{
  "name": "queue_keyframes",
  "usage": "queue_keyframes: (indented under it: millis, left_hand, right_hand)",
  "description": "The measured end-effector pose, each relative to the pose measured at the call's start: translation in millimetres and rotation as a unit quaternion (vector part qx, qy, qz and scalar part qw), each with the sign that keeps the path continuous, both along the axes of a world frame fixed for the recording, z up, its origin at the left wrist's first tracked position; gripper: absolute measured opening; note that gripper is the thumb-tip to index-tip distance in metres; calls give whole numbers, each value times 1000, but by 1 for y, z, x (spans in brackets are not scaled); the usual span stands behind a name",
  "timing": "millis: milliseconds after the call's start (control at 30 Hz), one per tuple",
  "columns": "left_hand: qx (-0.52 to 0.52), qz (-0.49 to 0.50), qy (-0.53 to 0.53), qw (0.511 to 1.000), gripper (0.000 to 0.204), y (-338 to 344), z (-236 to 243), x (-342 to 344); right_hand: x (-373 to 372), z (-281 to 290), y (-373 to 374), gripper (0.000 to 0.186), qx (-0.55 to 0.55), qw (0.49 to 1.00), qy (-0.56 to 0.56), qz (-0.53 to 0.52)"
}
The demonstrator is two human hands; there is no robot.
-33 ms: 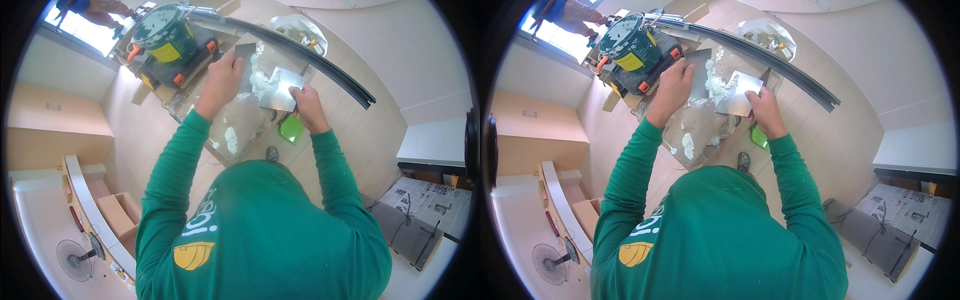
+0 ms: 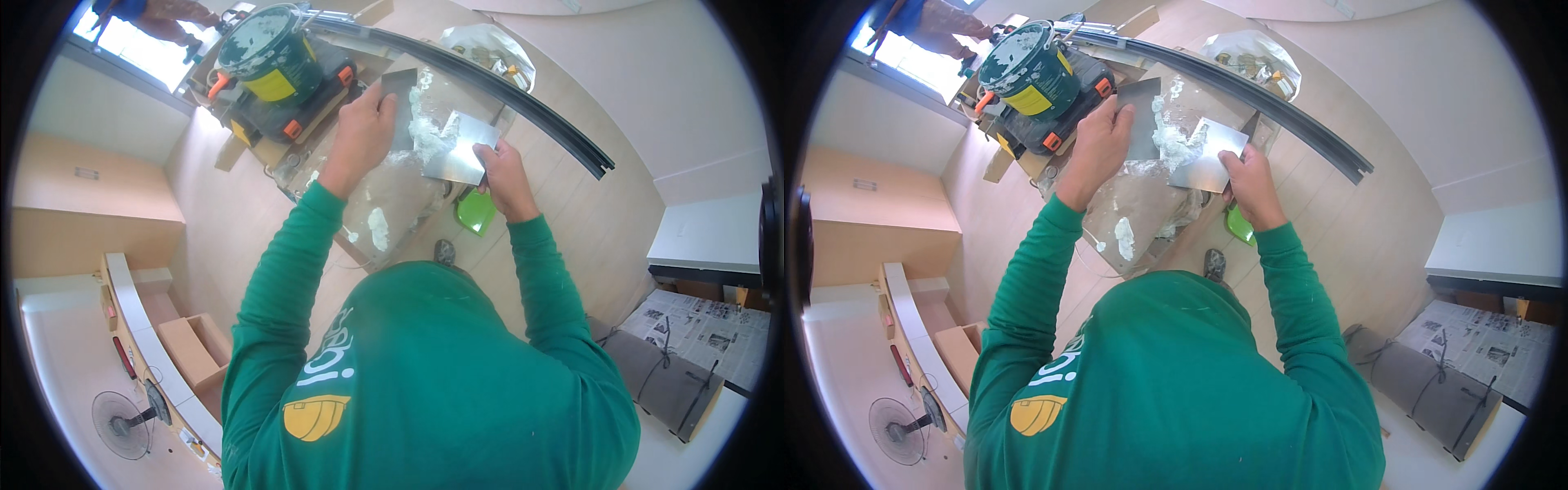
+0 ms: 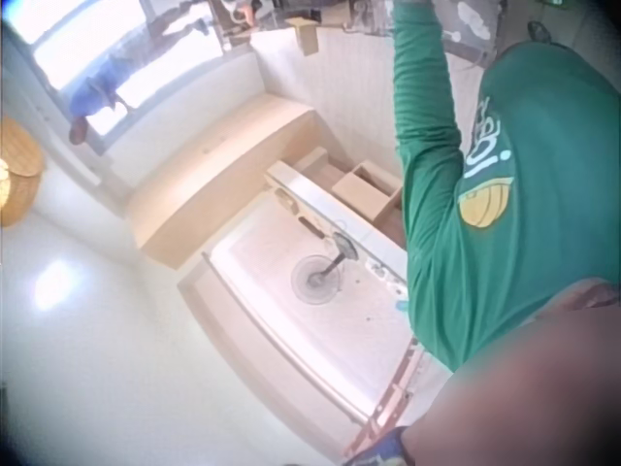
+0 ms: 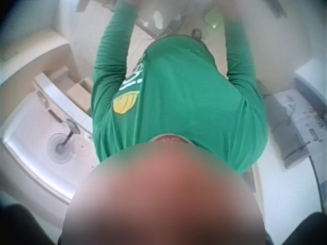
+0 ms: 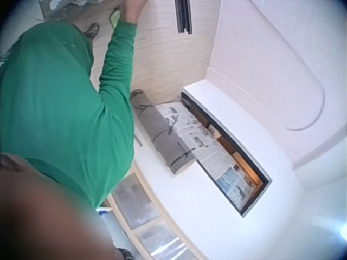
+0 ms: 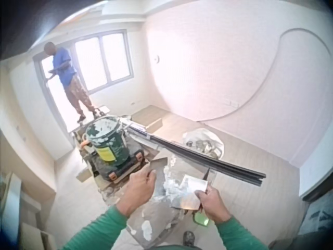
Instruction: The person scoops white joint compound from a bucket onto a hawk using a putty knife, then spreads and smooths it on the hawk. They walk to a sink to rinse the putty knife, return to the work area, and apply the compound to a wooden cabinet edge, smoothing it with the putty knife.
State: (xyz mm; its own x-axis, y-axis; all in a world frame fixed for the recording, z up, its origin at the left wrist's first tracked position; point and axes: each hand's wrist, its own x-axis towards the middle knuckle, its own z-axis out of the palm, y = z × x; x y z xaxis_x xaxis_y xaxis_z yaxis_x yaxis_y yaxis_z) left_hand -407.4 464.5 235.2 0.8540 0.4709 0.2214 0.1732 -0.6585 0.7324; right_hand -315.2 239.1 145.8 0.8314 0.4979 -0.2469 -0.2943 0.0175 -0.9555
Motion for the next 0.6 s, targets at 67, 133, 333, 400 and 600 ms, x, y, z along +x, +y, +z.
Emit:
queue_keyframes:
  millis: [67, 133, 333, 400, 600]
  left_hand:
    - [-36, 24, -6, 999, 26, 2, -9, -5]
    - [-56, 56, -43, 996, 26, 9, -24, -7]
    - [-212, 112, -89, 967, 29, 53, -89, -1]
    - [-350, 112, -106, 924, 28, 50, -83, -3]
    - [-529, 102, -147, 830, 29, 25, -91, -19]
  right_hand:
    - [-10, -5, -5, 24, 1, 1000, 14, -11]
    - [-30, -6, -1, 25, 18, 999, 10, -33]
    - [-18, -7, 15, 24, 73, 996, 52, -25]
    - [-13, -1, 15, 24, 117, 989, 84, -26]
    - [-27, -2, 24, 27, 124, 984, 117, -57]
